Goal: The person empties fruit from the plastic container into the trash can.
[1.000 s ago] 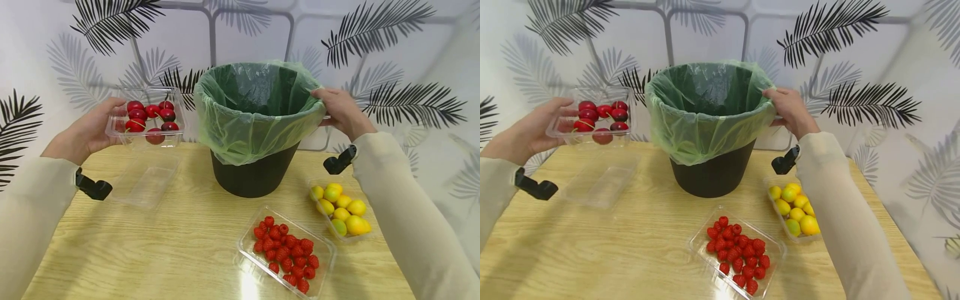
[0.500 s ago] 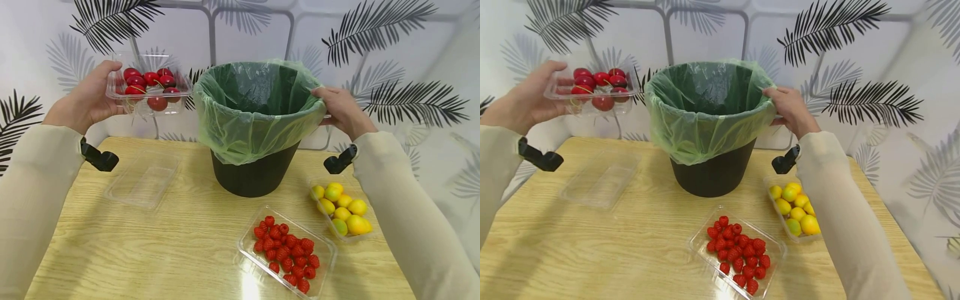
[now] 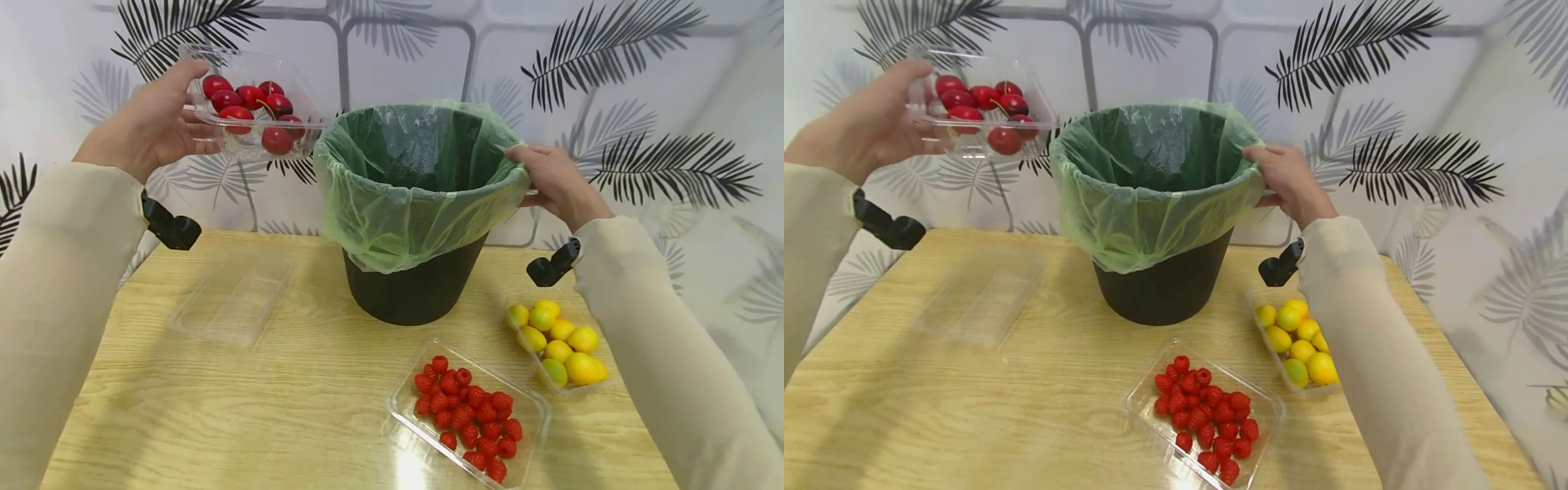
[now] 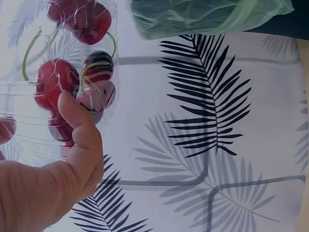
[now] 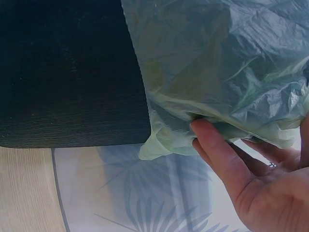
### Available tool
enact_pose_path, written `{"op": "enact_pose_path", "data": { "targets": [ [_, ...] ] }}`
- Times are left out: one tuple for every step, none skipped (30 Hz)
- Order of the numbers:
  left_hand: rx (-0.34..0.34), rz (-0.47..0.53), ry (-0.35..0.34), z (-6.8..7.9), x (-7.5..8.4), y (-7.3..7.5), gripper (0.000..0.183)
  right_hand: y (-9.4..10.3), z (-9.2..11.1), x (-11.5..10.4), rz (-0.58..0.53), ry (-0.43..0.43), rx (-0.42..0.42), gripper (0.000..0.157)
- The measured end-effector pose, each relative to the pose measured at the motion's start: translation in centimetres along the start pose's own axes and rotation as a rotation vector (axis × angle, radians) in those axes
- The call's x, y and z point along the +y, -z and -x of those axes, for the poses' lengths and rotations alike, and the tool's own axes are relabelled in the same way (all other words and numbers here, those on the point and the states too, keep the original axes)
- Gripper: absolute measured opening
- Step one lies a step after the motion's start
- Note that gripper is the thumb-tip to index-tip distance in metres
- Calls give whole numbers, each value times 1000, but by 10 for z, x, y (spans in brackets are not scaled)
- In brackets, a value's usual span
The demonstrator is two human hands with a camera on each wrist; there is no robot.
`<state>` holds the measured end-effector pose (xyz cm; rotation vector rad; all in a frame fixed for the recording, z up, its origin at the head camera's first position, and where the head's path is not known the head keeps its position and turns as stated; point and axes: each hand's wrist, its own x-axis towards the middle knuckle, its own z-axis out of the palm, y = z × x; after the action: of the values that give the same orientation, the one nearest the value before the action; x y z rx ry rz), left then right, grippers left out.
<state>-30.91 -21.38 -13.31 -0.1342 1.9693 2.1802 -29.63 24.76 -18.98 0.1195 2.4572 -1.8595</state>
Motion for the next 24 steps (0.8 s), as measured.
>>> {"op": "enact_pose_path", "data": {
  "targets": [
    [11, -2, -9, 1, 2, -2, 66, 0, 0, 0, -3, -2, 1, 24],
    [21, -6, -20, 1, 4, -4, 66, 0, 0, 0, 2, -1, 0, 25],
    [30, -5, -32, 2, 5, -7, 65, 0, 0, 0, 6, -1, -1, 25],
    [37, -12, -44, 2, 7, -10, 65, -1, 0, 0, 9, 1, -1, 26],
    [46, -20, -59, 3, 8, -13, 64, -1, 0, 0, 13, 3, -2, 27],
    [54, -28, -73, 4, 9, -16, 64, -1, 0, 0, 18, 4, -4, 27],
    [60, -39, -86, 4, 10, -20, 63, -1, 0, 0, 20, 4, -4, 28],
    [69, -48, -96, 4, 10, -23, 62, -1, 0, 0, 23, 6, -5, 28],
    [79, -57, -105, 5, 11, -26, 61, -1, 0, -1, 21, 6, -5, 27],
    [90, -71, -116, 5, 10, -29, 61, -1, 0, 0, 19, 7, -4, 25],
    [99, -82, -126, 5, 10, -32, 60, -1, 0, 0, 18, 9, -4, 24],
    [107, -100, -135, 5, 10, -35, 60, -1, 0, 0, 17, 9, -4, 23],
    [117, -113, -140, 5, 10, -38, 61, -1, 0, 0, 14, 9, -3, 23],
    [124, -129, -145, 5, 10, -41, 61, -1, 0, 0, 14, 10, -3, 22],
    [128, -142, -151, 5, 9, -44, 62, -1, 0, 0, 15, 9, -3, 23],
    [133, -160, -156, 5, 9, -47, 63, -1, 0, 1, 18, 9, -4, 23],
    [137, -173, -159, 5, 9, -50, 64, -1, 0, 1, 23, 9, -4, 25],
    [141, -184, -161, 4, 9, -53, 65, -1, 0, 1, 28, 8, -3, 26],
    [141, -184, -162, 4, 10, -56, 65, -1, 0, 1, 33, 8, -2, 28],
    [140, -186, -166, 4, 10, -58, 65, -1, 0, 1, 38, 9, -3, 29],
    [140, -189, -170, 4, 11, -60, 65, -1, 0, 1, 41, 10, -3, 30],
    [142, -195, -177, 4, 11, -62, 64, -1, 0, 1, 43, 11, -3, 31],
    [144, -194, -184, 3, 12, -64, 63, -1, 0, 0, 44, 12, -2, 31],
    [143, -195, -193, 3, 13, -66, 61, -1, 0, 0, 42, 13, -2, 31]
  ]
}}
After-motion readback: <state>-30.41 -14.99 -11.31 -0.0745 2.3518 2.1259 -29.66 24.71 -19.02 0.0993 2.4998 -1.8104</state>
